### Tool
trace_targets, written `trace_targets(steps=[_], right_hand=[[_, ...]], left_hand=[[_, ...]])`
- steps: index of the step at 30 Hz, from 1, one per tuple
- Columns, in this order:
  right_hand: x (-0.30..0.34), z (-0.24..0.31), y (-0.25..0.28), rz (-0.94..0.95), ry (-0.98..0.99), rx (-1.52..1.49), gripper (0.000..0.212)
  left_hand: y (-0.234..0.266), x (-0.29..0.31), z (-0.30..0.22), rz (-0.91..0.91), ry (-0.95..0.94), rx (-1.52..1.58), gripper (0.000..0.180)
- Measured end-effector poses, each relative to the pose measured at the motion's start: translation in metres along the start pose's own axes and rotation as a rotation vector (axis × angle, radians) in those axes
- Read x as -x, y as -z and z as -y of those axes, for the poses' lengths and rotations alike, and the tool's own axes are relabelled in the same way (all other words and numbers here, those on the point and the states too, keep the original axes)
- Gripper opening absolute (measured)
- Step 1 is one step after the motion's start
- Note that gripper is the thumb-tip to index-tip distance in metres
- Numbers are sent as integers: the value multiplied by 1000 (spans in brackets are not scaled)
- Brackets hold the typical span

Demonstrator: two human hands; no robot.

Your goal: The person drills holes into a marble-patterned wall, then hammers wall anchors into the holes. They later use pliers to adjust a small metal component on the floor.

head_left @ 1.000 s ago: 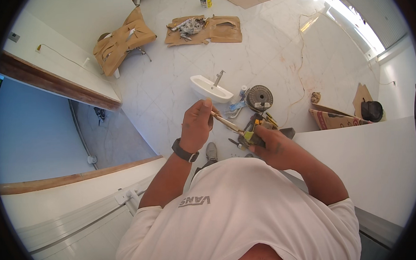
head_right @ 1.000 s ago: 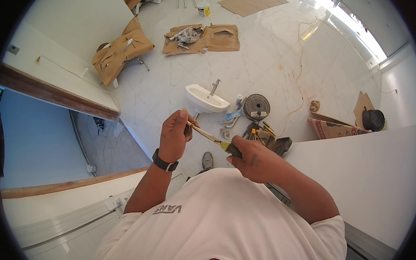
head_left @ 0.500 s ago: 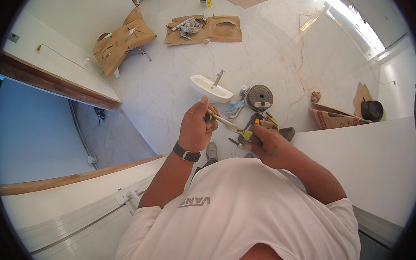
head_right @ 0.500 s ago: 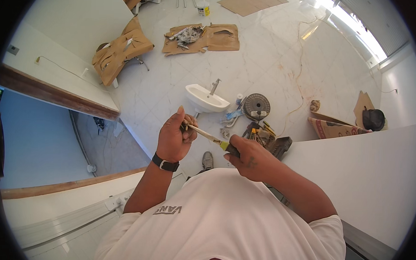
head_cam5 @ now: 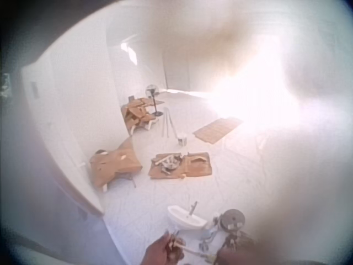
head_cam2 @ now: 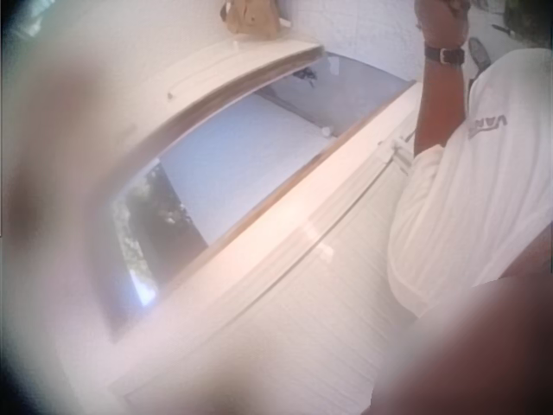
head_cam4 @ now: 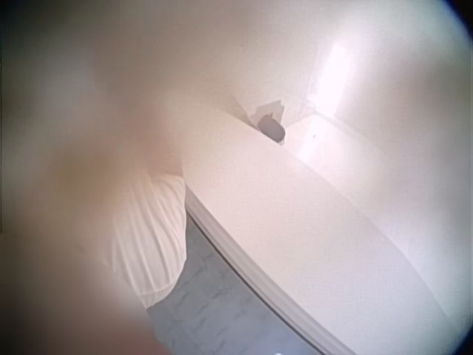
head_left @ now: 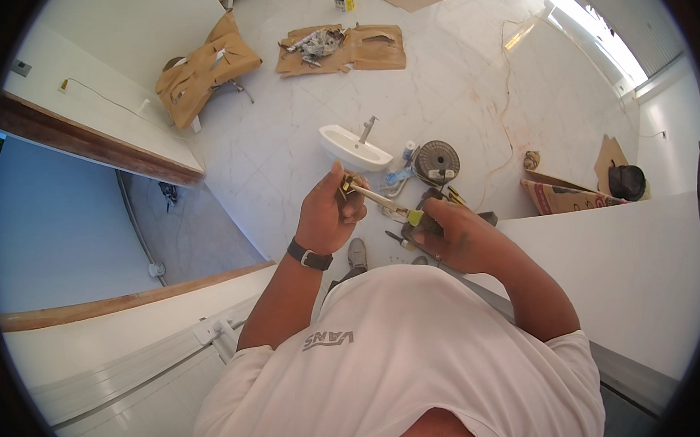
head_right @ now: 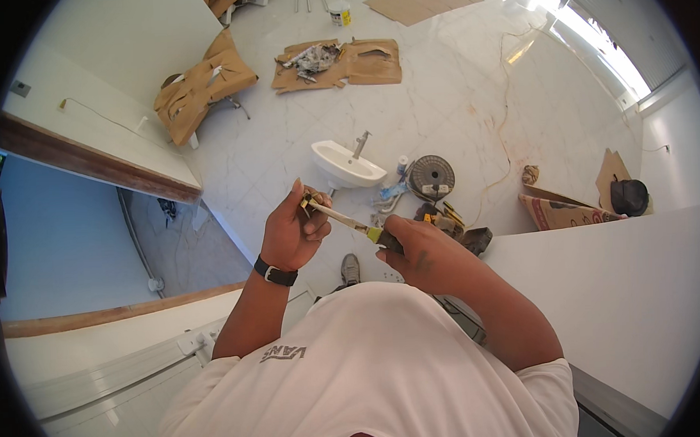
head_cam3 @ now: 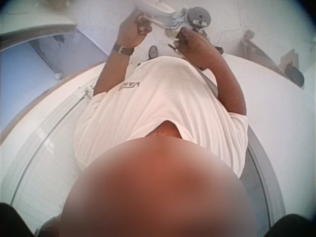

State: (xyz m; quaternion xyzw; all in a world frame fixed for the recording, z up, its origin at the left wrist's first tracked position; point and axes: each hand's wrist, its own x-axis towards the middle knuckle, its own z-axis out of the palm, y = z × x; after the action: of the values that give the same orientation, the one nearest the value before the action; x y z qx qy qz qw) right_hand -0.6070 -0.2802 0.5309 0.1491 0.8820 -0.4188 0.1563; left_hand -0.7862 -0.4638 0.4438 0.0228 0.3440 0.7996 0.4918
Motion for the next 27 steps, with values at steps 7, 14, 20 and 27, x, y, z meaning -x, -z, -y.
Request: trace_targets(steps=[7,14,20,27], right_hand=[[4,-6,17,105,42,93,30],[-5,-18,-2,-116,-99,-359,39],[-27,-26,-29,-407,165,-760,49],[-59,-10,-56,-412,180,-759,43]], left_hand=[[27,-2,-13,332,183,-22,33],[16,-11,-2,148,-28,212,35],[-17,-15,13,42,-63,243,38],[-34,-20,32,84,-46,259,38]])
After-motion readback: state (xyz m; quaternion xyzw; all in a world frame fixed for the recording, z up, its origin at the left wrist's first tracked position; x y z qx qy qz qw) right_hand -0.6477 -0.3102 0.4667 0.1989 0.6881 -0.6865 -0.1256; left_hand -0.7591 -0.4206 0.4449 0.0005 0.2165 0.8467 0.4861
